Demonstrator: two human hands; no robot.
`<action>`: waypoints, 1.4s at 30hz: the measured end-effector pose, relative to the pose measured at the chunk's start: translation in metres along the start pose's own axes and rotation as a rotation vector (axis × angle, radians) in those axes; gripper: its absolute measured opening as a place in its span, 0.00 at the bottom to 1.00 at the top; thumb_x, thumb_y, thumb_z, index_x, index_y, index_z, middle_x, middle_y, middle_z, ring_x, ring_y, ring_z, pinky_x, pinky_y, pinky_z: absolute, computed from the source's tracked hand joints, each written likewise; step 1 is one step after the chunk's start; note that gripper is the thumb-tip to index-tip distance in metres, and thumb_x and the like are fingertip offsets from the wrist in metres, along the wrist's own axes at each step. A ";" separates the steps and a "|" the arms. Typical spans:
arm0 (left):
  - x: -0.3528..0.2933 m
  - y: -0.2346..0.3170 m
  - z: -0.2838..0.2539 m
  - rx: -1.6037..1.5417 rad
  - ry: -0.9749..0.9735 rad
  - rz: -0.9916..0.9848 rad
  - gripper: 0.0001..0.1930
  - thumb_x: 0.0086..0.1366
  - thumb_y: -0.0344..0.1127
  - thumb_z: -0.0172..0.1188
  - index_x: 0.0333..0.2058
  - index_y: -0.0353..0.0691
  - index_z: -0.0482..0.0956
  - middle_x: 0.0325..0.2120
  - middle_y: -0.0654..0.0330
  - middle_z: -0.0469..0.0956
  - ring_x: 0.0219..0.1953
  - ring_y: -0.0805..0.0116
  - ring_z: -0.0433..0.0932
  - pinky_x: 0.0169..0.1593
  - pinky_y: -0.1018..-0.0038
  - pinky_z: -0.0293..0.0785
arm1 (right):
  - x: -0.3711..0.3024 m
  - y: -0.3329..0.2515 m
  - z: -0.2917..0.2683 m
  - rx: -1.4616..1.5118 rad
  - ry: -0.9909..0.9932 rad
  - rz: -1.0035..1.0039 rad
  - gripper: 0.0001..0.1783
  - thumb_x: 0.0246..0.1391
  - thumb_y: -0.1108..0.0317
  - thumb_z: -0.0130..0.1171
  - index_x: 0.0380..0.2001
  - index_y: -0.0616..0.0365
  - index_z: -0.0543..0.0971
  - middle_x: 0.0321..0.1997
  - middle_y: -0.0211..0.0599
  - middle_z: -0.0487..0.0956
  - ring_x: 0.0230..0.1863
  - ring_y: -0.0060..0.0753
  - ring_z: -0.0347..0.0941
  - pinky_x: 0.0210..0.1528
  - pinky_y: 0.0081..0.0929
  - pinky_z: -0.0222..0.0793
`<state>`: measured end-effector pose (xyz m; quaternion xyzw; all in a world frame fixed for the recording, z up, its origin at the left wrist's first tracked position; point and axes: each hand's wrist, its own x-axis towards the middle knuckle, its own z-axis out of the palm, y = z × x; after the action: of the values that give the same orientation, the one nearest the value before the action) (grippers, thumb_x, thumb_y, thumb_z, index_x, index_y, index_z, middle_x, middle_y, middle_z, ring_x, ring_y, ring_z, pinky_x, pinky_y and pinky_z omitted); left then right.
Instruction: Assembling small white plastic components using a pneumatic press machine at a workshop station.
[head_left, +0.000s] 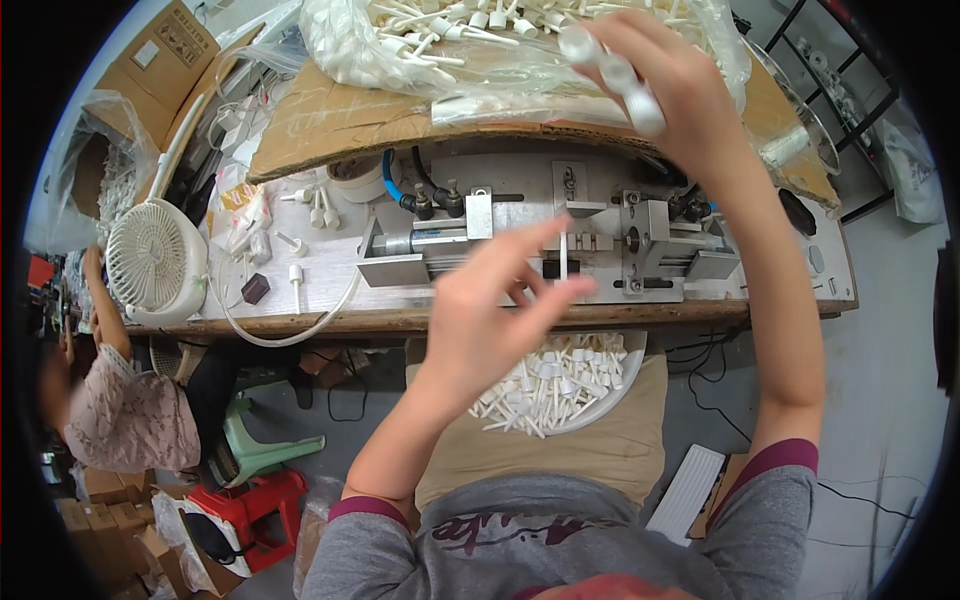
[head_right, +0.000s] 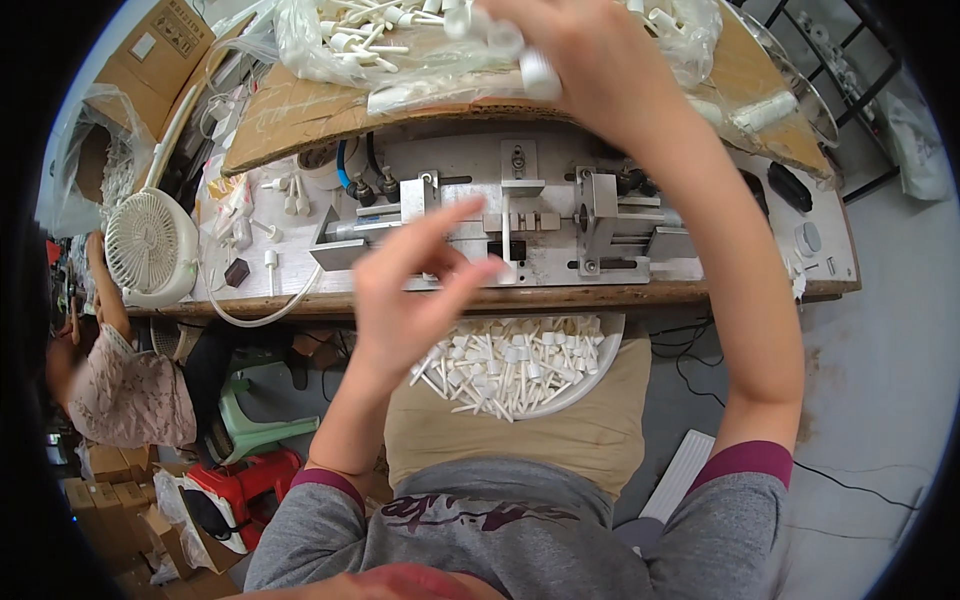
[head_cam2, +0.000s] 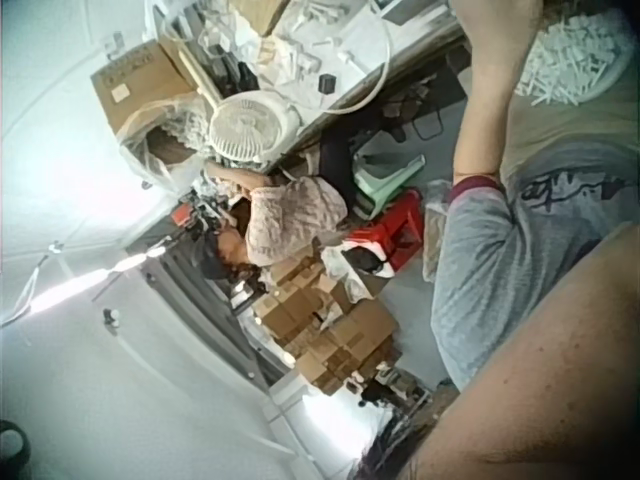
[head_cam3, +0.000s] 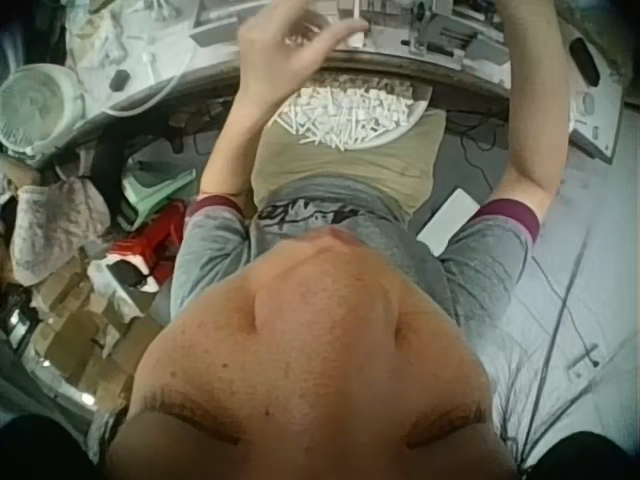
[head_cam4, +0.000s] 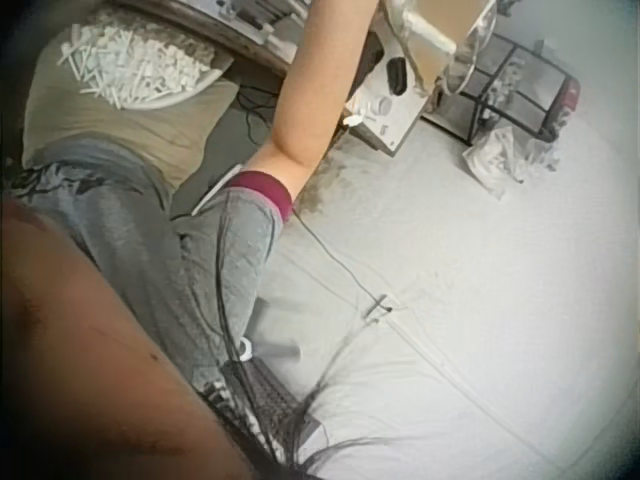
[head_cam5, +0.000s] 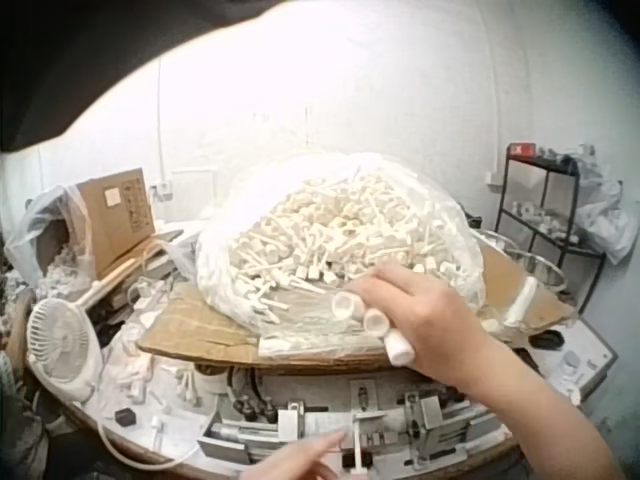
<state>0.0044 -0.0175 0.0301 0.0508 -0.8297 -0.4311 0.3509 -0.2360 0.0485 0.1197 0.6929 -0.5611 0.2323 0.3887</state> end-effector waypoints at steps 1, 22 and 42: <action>0.006 0.007 -0.007 -0.145 0.072 -0.125 0.21 0.63 0.26 0.64 0.56 0.33 0.77 0.45 0.53 0.83 0.32 0.77 0.81 0.34 0.80 0.78 | -0.009 -0.019 -0.009 0.055 -0.020 0.037 0.19 0.48 0.71 0.65 0.46 0.60 0.81 0.39 0.41 0.82 0.39 0.39 0.80 0.38 0.32 0.77; -0.028 0.021 -0.007 0.142 -0.110 0.169 0.20 0.50 0.20 0.71 0.45 0.34 0.84 0.40 0.55 0.78 0.37 0.67 0.80 0.38 0.74 0.80 | -0.103 -0.088 -0.017 -0.006 0.197 0.159 0.20 0.45 0.79 0.63 0.46 0.67 0.82 0.44 0.44 0.81 0.31 0.31 0.78 0.30 0.23 0.77; -0.010 0.007 0.015 -0.175 -0.155 -0.104 0.21 0.51 0.29 0.75 0.46 0.36 0.83 0.41 0.57 0.85 0.34 0.70 0.85 0.38 0.78 0.81 | -0.109 -0.158 -0.056 0.216 -0.010 0.395 0.20 0.43 0.74 0.65 0.43 0.68 0.83 0.45 0.53 0.83 0.39 0.41 0.84 0.37 0.28 0.82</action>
<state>0.0037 0.0010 0.0246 0.0295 -0.8097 -0.5223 0.2660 -0.1072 0.1687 0.0265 0.6084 -0.6595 0.3593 0.2565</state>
